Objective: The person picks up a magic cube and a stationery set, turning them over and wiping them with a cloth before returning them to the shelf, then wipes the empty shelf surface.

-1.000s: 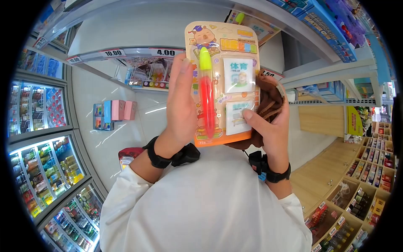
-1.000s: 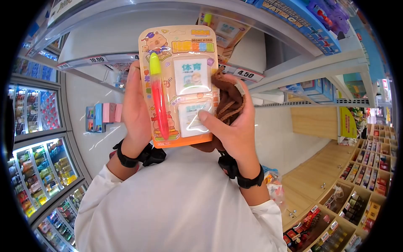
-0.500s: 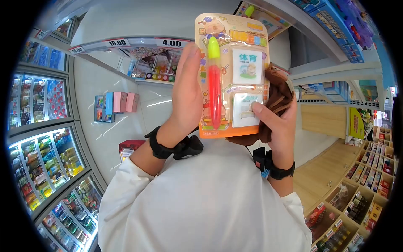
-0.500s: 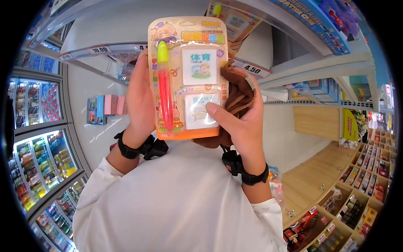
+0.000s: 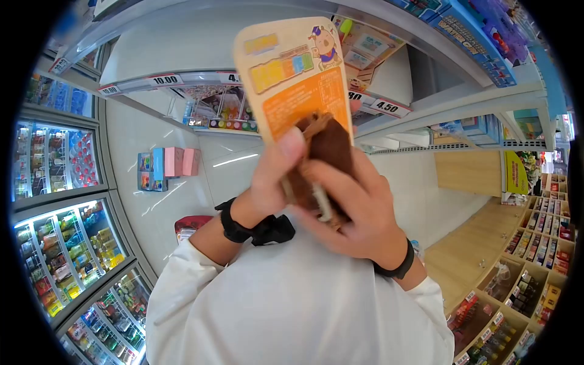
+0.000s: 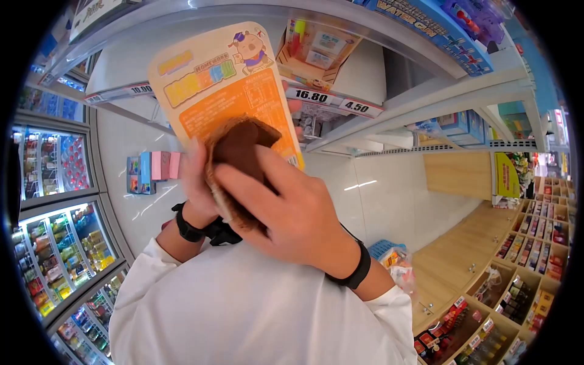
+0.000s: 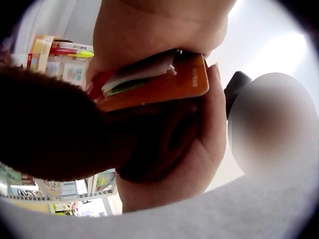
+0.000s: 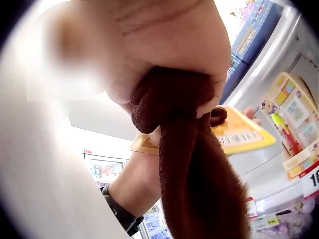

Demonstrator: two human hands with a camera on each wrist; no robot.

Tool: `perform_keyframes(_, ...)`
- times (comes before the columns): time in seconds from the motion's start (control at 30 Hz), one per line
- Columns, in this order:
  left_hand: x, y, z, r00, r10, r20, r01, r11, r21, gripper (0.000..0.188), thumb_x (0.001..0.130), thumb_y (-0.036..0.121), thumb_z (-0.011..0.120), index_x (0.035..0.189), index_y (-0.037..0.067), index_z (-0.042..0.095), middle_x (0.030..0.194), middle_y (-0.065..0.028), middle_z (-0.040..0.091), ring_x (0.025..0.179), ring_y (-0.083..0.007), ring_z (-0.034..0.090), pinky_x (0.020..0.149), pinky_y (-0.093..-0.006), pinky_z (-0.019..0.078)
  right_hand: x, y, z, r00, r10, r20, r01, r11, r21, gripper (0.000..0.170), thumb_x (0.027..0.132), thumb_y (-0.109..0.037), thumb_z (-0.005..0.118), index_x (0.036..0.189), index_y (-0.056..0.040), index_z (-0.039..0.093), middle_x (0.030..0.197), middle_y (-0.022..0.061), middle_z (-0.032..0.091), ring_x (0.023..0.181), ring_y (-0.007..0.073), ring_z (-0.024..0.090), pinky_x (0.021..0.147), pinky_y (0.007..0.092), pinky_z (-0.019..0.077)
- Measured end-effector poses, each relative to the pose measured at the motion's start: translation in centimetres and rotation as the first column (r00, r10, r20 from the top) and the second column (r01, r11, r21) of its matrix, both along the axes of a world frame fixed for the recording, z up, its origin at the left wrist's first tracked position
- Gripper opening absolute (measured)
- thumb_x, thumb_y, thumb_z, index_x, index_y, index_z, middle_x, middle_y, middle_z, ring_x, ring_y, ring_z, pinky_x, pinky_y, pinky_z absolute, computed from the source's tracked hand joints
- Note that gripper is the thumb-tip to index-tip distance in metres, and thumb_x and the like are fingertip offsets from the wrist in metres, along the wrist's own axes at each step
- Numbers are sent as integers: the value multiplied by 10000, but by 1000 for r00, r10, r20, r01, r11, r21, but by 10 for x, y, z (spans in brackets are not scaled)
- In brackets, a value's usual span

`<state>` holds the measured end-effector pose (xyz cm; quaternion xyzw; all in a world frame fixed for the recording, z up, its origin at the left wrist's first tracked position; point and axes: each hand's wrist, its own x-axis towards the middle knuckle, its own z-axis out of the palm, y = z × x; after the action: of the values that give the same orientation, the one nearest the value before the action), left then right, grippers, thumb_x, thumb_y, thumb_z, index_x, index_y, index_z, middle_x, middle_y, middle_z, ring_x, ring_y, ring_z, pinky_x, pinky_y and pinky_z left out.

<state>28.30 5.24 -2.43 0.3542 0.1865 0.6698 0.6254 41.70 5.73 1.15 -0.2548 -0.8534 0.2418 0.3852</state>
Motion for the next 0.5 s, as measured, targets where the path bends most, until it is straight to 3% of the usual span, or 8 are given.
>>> perform_keyframes(0.07,1,2,5,997,-40,65,42,999,-28,908,835,696,430,1434,38,248,1384,-223,387,1198,-322,465,998,-421,395,0,1,0,998,19,58,-22,998,57,477,653,-127,739,1117,-162,633,976,93,594,657,236,587,528,307,489)
perform_keyframes(0.13,6,5,7,933,-31,358,55,997,-57,1009,788,810,296,1432,34,244,1378,-238,393,1178,-361,483,962,-443,430,1,1,1,984,9,179,-34,989,141,491,626,-126,738,1108,-180,659,1003,89,603,658,206,588,514,279,480)
perform_keyframes(0.17,2,5,5,934,-22,356,46,997,-59,1009,788,810,296,1432,34,244,1378,-238,393,1178,-361,483,962,-443,430,2,0,4,984,18,177,-43,989,139,491,626,-126,738,1108,-180,659,1003,89,603,658,206,588,514,279,480)
perform_keyframes(0.23,-7,6,-2,885,-217,413,231,973,15,1032,774,825,296,1439,37,231,1388,-221,388,1200,-384,465,959,-470,429,4,-2,8,958,-81,277,39,987,155,484,627,-120,732,1103,-178,666,1030,107,617,660,224,588,529,295,487)
perform_keyframes(0.27,-8,8,-4,871,-231,433,221,972,73,1006,792,802,319,1448,46,219,1426,-199,353,1255,-380,418,1010,-482,383,6,-1,10,958,-67,278,25,988,153,484,627,-120,732,1103,-178,666,1030,107,617,660,224,588,529,295,487)
perform_keyframes(0.37,-13,0,-2,824,-98,558,183,978,-99,922,845,737,331,1452,53,216,1459,-174,319,1310,-358,358,1069,-484,315,15,3,13,944,-148,296,111,984,139,477,620,-87,724,1089,-156,675,1054,137,630,714,262,614,593,319,515)
perform_keyframes(0.4,-16,3,-12,588,-316,745,219,948,230,852,885,681,335,1454,57,219,1473,-170,299,1338,-333,323,1103,-477,265,19,4,12,956,-150,252,132,988,84,481,614,-67,720,1086,-142,676,1054,150,633,753,283,624,630,329,523)
perform_keyframes(0.5,-14,1,-17,533,-371,760,212,928,305,768,899,638,379,1414,70,336,1436,-143,384,1275,-315,419,1077,-476,313,23,2,14,973,-128,190,132,991,-9,479,602,-8,712,1074,-79,673,1032,179,644,833,325,644,708,338,531)
